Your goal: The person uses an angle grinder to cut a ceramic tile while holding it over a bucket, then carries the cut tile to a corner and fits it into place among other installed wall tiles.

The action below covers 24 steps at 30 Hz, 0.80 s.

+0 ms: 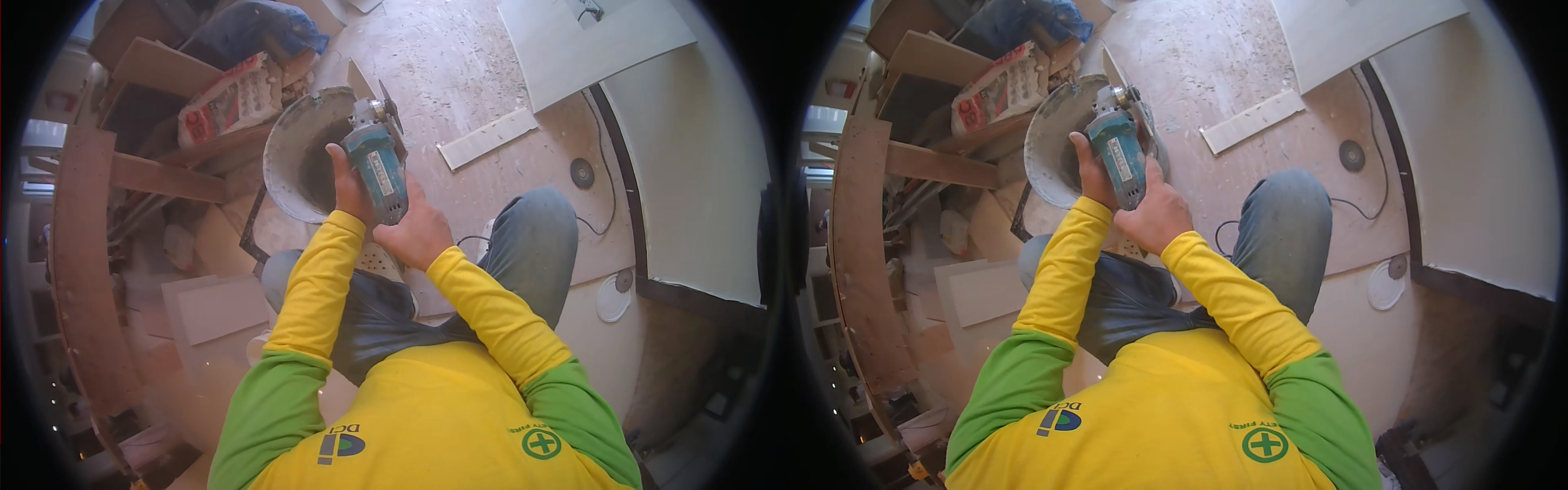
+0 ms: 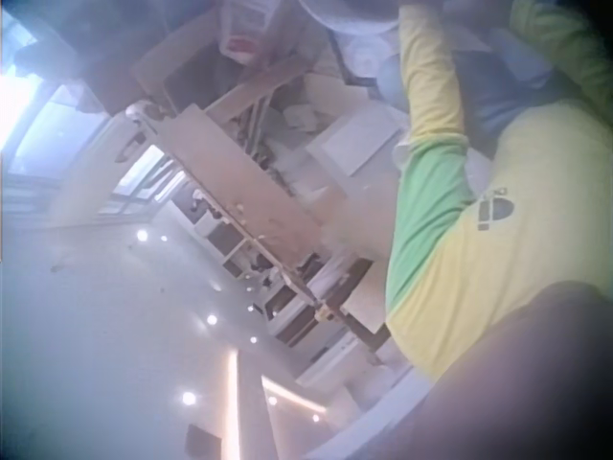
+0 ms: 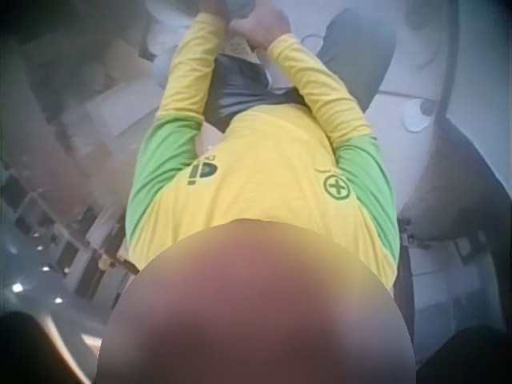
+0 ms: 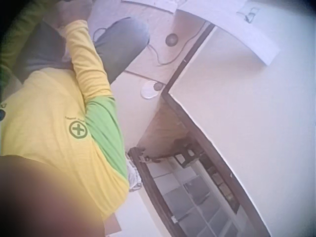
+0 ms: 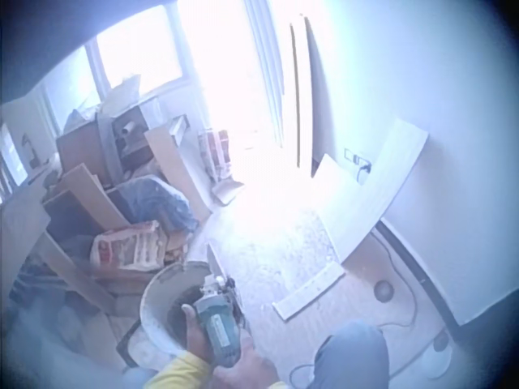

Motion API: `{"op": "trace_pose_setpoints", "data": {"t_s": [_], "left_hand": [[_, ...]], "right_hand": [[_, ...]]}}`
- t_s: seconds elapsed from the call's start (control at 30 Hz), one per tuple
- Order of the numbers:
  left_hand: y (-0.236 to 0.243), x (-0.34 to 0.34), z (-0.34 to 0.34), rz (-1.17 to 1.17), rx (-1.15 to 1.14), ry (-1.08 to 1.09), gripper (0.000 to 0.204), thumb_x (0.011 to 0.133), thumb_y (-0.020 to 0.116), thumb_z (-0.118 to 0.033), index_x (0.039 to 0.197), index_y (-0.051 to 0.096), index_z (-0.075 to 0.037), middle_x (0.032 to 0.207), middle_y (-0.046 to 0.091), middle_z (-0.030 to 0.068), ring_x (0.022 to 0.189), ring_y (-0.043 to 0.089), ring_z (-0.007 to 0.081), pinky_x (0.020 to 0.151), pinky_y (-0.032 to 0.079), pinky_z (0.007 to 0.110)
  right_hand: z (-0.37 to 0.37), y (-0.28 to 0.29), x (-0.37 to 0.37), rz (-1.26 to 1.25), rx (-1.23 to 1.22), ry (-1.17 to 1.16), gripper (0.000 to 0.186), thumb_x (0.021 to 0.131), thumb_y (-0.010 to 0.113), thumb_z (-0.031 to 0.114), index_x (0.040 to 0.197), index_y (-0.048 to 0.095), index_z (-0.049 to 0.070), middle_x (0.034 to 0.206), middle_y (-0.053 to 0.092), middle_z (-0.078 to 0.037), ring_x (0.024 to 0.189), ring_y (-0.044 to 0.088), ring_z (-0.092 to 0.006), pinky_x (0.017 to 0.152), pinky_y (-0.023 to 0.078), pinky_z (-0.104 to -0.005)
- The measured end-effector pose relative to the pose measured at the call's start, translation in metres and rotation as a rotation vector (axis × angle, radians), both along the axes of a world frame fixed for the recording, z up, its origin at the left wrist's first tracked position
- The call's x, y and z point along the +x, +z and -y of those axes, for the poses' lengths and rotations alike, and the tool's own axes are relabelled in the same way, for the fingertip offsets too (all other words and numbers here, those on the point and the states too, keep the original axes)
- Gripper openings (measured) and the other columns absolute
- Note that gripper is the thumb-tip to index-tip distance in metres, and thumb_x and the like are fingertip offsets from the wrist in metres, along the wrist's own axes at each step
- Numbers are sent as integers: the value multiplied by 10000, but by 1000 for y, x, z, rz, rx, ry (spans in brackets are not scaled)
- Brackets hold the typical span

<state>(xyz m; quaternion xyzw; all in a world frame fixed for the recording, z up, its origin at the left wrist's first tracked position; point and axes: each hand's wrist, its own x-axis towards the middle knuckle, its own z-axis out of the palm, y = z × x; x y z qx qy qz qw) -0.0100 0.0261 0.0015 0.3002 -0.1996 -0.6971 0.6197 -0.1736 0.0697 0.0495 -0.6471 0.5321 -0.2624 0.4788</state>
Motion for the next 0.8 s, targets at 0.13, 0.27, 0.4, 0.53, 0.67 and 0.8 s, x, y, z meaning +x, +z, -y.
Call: {"op": "trace_pose_setpoints", "data": {"t_s": [0.13,0.27,0.4,0.53,0.67,0.8], "left_hand": [[-1,-4,-2,-10,-2,-12,998,852,355,-838,1423,442,-25,1323,582,126,1085,620,248,936,518,357],[0,-13,-2,40,38,68,949,839,353,-853,1333,510,-58,1199,612,106,1023,630,236,898,531,362],[3,-19,2,29,55,104,929,829,348,-865,1250,574,-69,1061,651,83,919,653,219,834,555,357],[4,-21,4,55,65,115,936,829,341,-867,1254,576,-66,1064,653,87,922,654,219,833,556,352],[5,-20,7,72,60,121,949,829,331,-870,1255,577,-59,1072,655,91,929,655,215,839,555,348],[3,-19,10,68,59,119,953,827,325,-873,1252,578,-58,1086,654,93,934,655,213,846,553,345]], "right_hand": [[0,1,-1,8,8,-8,933,666,696,294,1474,308,32,1050,664,-290,962,651,-463,881,522,-467],[1,1,-5,2,8,18,938,669,697,294,1478,304,28,1057,663,-291,964,654,-457,886,523,-459],[4,5,-8,-21,-8,25,947,671,697,295,1483,293,24,1057,664,-291,966,657,-451,888,524,-456],[5,10,-12,-38,40,58,942,686,696,261,1482,265,1,1119,629,-329,1043,624,-474,949,490,-471],[6,12,-12,-40,53,63,952,686,704,266,1486,259,3,1113,628,-332,1039,623,-480,951,489,-471],[7,12,-13,-50,61,72,954,688,703,266,1490,255,8,1108,629,-332,1038,623,-480,949,489,-472]]}}
